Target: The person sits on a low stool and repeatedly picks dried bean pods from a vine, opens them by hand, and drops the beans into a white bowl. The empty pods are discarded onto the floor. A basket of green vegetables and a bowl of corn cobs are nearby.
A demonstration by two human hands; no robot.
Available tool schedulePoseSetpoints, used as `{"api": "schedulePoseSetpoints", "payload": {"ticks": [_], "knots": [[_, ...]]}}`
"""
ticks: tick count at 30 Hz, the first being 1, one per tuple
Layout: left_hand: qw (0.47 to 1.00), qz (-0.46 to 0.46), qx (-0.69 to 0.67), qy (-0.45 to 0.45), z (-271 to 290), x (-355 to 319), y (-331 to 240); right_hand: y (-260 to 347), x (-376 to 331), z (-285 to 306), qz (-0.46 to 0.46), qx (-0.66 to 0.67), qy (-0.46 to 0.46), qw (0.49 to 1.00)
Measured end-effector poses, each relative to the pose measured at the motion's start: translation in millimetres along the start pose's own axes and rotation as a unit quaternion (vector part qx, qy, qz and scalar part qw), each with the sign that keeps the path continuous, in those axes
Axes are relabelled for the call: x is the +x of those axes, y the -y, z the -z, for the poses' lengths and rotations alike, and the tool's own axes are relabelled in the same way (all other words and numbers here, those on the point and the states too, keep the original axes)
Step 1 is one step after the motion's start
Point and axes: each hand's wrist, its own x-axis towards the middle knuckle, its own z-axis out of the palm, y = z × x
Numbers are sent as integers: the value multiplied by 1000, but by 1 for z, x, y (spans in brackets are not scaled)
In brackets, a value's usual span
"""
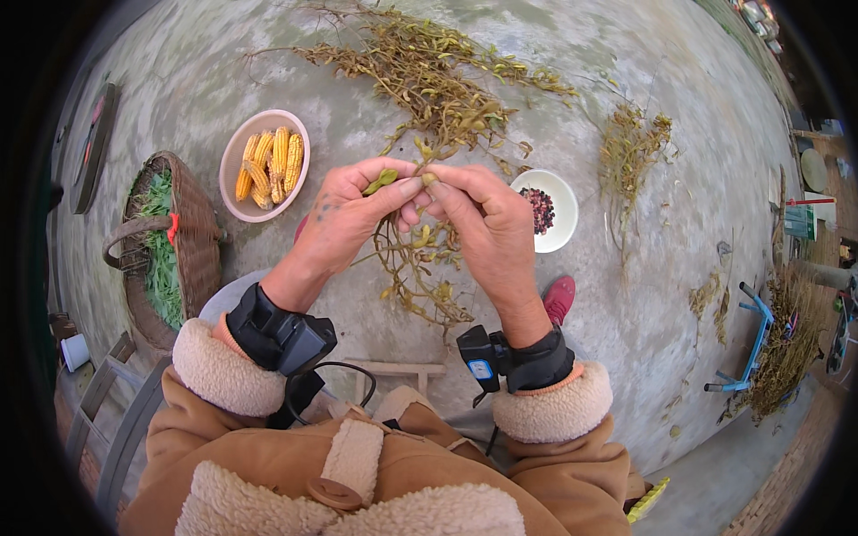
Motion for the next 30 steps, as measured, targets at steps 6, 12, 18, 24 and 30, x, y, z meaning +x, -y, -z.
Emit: {"api": "schedulePoseSetpoints", "payload": {"ticks": [6,12,18,24,30], "knots": [[1000,-25,4,-6,-2,0,1,0,0,1,22,-10,14,1000],[997,-24,67,-6,-2,-1,-1,-3,-1,-4,35,-39,-11,999],[992,-49,118,-23,-6,-3,-2,-5,-2,-5,48,-62,-12,997],[990,-59,122,-30,-9,-5,-1,-8,-2,-9,55,-39,-27,997],[986,-72,141,-43,-11,-5,1,-12,-5,-16,48,-67,-73,994]]}}
